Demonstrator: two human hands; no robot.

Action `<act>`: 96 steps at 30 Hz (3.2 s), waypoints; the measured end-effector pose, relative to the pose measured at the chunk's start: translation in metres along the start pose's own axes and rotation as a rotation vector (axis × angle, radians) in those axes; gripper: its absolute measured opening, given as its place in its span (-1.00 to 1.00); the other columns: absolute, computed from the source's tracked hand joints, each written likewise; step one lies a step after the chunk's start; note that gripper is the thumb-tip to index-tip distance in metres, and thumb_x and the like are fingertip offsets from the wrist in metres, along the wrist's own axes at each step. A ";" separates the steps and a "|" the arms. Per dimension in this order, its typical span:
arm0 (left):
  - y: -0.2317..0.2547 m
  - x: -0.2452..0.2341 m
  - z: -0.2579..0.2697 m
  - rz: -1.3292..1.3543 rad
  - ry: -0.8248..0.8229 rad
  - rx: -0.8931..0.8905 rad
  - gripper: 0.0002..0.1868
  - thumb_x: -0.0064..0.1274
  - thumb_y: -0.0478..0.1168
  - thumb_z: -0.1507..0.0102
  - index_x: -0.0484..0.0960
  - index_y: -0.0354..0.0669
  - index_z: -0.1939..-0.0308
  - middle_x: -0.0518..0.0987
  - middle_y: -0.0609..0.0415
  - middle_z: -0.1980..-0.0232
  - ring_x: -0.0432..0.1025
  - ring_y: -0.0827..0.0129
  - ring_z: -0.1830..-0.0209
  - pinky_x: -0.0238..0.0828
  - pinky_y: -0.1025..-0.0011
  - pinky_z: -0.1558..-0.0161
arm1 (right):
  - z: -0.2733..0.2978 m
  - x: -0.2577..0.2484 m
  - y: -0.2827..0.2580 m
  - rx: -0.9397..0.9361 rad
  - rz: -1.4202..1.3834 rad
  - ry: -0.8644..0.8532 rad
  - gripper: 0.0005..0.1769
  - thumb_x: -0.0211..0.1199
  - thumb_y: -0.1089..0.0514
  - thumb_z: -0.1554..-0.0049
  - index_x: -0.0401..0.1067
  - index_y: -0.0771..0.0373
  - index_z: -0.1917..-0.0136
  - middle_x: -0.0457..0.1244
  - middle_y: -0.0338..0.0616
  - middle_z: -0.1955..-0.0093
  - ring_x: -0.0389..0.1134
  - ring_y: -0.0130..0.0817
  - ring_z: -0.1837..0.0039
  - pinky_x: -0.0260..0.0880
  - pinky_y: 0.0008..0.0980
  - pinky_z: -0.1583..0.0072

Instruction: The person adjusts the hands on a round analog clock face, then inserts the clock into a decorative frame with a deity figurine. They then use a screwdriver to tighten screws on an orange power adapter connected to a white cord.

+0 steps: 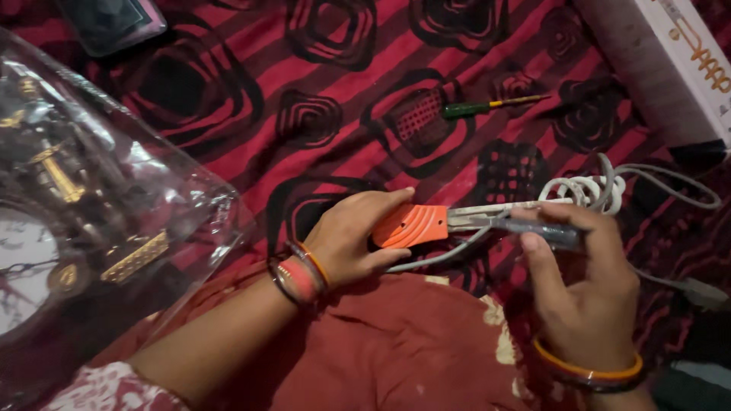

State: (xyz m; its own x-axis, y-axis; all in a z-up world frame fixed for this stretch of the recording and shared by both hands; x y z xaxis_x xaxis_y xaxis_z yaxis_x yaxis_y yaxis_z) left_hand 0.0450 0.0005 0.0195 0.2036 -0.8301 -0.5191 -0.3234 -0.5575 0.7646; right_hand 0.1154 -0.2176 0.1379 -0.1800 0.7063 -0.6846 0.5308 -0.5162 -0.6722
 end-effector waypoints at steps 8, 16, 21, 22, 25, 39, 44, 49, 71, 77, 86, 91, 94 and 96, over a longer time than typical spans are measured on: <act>0.004 0.004 -0.007 -0.063 -0.019 -0.022 -0.27 0.33 -0.08 -0.12 0.45 -0.27 -0.31 0.55 -0.16 -0.25 0.45 -0.05 -0.28 0.37 0.10 -0.29 | 0.009 0.008 0.026 0.046 0.005 0.126 -0.62 0.23 0.40 -0.32 0.27 0.44 -0.38 0.41 0.06 -0.13 0.48 -0.35 -0.18 0.47 -0.48 -0.19; 0.007 0.007 -0.010 -0.129 0.009 0.054 -0.33 0.35 -0.12 -0.13 0.48 -0.28 -0.26 0.56 -0.10 -0.24 0.48 0.02 -0.26 0.42 0.13 -0.27 | 0.005 0.022 0.032 0.024 -0.043 0.100 -0.59 0.25 0.42 -0.28 0.28 0.46 -0.37 0.42 0.06 -0.12 0.48 -0.36 -0.16 0.48 -0.48 -0.22; 0.006 0.005 -0.011 -0.122 0.000 0.064 -0.33 0.36 -0.13 -0.13 0.47 -0.30 -0.25 0.56 -0.09 -0.23 0.48 0.02 -0.24 0.43 0.14 -0.25 | 0.001 0.028 0.016 0.082 0.054 0.129 -0.60 0.27 0.44 -0.13 0.32 0.53 -0.23 0.41 0.10 0.00 0.49 -0.26 -0.08 0.48 -0.39 -0.14; 0.006 0.005 -0.011 -0.121 -0.004 0.063 -0.32 0.36 -0.13 -0.13 0.47 -0.30 -0.25 0.56 -0.10 -0.23 0.48 0.02 -0.24 0.42 0.14 -0.24 | 0.001 0.030 0.010 0.036 0.136 0.131 -0.61 0.29 0.45 -0.13 0.34 0.55 -0.22 0.41 0.14 0.00 0.50 -0.23 -0.06 0.49 -0.37 -0.13; 0.006 0.005 -0.011 -0.117 -0.001 0.064 -0.31 0.36 -0.13 -0.12 0.47 -0.30 -0.26 0.55 -0.10 -0.24 0.48 0.01 -0.25 0.42 0.14 -0.25 | 0.002 0.034 -0.002 -0.046 0.262 0.159 -0.60 0.32 0.46 -0.12 0.37 0.58 -0.22 0.40 0.18 0.01 0.50 -0.18 -0.04 0.50 -0.33 -0.12; 0.018 0.003 -0.013 -0.135 -0.013 0.062 -0.32 0.36 -0.07 -0.15 0.46 -0.30 -0.25 0.54 -0.11 -0.25 0.45 -0.01 -0.26 0.39 0.12 -0.28 | 0.007 0.046 -0.008 -0.090 0.087 0.193 -0.55 0.38 0.40 -0.23 0.37 0.41 -0.36 0.40 0.08 -0.11 0.52 -0.25 -0.14 0.52 -0.40 -0.12; 0.027 0.010 -0.028 -0.192 -0.042 0.004 -0.36 0.35 -0.02 -0.13 0.51 -0.28 -0.16 0.56 -0.14 -0.11 0.44 -0.06 -0.11 0.33 0.08 -0.19 | 0.005 0.047 -0.009 -0.080 0.095 0.220 -0.54 0.33 0.39 -0.24 0.37 0.41 -0.40 0.42 0.05 -0.07 0.51 -0.28 -0.07 0.49 -0.35 -0.07; 0.043 0.032 -0.042 -0.050 0.005 0.107 -0.59 0.22 -0.15 -0.23 0.56 -0.21 -0.11 0.59 -0.05 -0.12 0.47 0.03 -0.13 0.34 0.12 -0.21 | 0.007 0.046 -0.009 -0.062 0.098 0.265 -0.57 0.35 0.34 -0.24 0.40 0.38 -0.36 0.41 0.04 0.00 0.51 -0.31 0.02 0.48 -0.38 0.00; 0.032 0.044 -0.044 -0.117 0.077 -0.042 -0.88 0.16 -0.21 -0.23 0.71 -0.11 0.19 0.68 0.12 0.05 0.54 0.13 0.03 0.41 0.17 -0.02 | 0.005 0.046 0.019 0.107 0.019 0.331 -0.69 0.40 0.24 -0.17 0.46 0.28 -0.18 0.42 -0.10 0.24 0.51 -0.41 0.18 0.45 -0.43 0.17; 0.028 0.045 -0.047 -0.096 0.068 -0.106 -0.89 0.14 -0.20 -0.22 0.71 -0.10 0.23 0.69 0.12 0.05 0.54 0.12 0.05 0.41 0.17 0.01 | -0.003 0.044 0.014 0.025 -0.028 0.271 -0.70 0.31 0.28 -0.22 0.42 0.30 -0.22 0.43 -0.09 0.20 0.54 -0.38 0.15 0.47 -0.41 0.14; 0.024 0.044 -0.052 -0.107 0.024 -0.154 -0.81 0.19 -0.13 -0.17 0.69 -0.12 0.21 0.67 0.08 0.08 0.52 0.06 0.05 0.42 0.15 0.02 | -0.008 0.049 0.009 0.015 -0.052 0.182 -0.60 0.24 0.33 -0.20 0.40 0.25 -0.31 0.43 -0.02 0.14 0.55 -0.30 0.11 0.51 -0.34 0.11; 0.023 0.043 -0.055 -0.095 0.008 -0.187 -0.78 0.20 -0.13 -0.14 0.69 -0.11 0.18 0.67 0.10 0.06 0.52 0.07 0.06 0.45 0.17 0.06 | -0.013 0.050 0.006 0.044 -0.073 0.109 -0.58 0.22 0.33 -0.19 0.39 0.19 -0.33 0.43 -0.03 0.18 0.54 -0.31 0.16 0.50 -0.34 0.14; 0.021 0.044 -0.057 -0.111 -0.023 -0.211 -0.80 0.20 -0.13 -0.14 0.68 -0.12 0.22 0.65 0.09 0.11 0.52 0.07 0.06 0.45 0.16 0.07 | -0.015 0.050 0.005 0.075 -0.102 0.078 -0.57 0.21 0.32 -0.19 0.40 0.17 -0.33 0.44 -0.06 0.18 0.54 -0.31 0.20 0.50 -0.36 0.15; 0.021 0.045 -0.056 -0.110 -0.032 -0.218 -0.81 0.21 -0.12 -0.14 0.66 -0.12 0.26 0.64 0.09 0.14 0.52 0.07 0.08 0.45 0.16 0.08 | -0.016 0.048 0.001 0.057 -0.150 0.073 -0.57 0.20 0.33 -0.20 0.38 0.18 -0.34 0.47 -0.07 0.11 0.53 -0.32 0.20 0.51 -0.37 0.14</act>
State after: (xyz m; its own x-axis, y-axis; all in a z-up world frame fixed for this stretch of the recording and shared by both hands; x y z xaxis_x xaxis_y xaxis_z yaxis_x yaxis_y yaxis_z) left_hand 0.0988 -0.0489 0.0333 0.1960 -0.7654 -0.6130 -0.0928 -0.6368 0.7655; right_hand 0.1208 -0.1767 0.1092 -0.1923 0.8096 -0.5546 0.4545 -0.4274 -0.7815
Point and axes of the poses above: each hand's wrist, its own z-axis away from the middle knuckle, its own x-axis out of the palm, y = z × x, the point moved 5 cm from there along -z, towards the middle knuckle
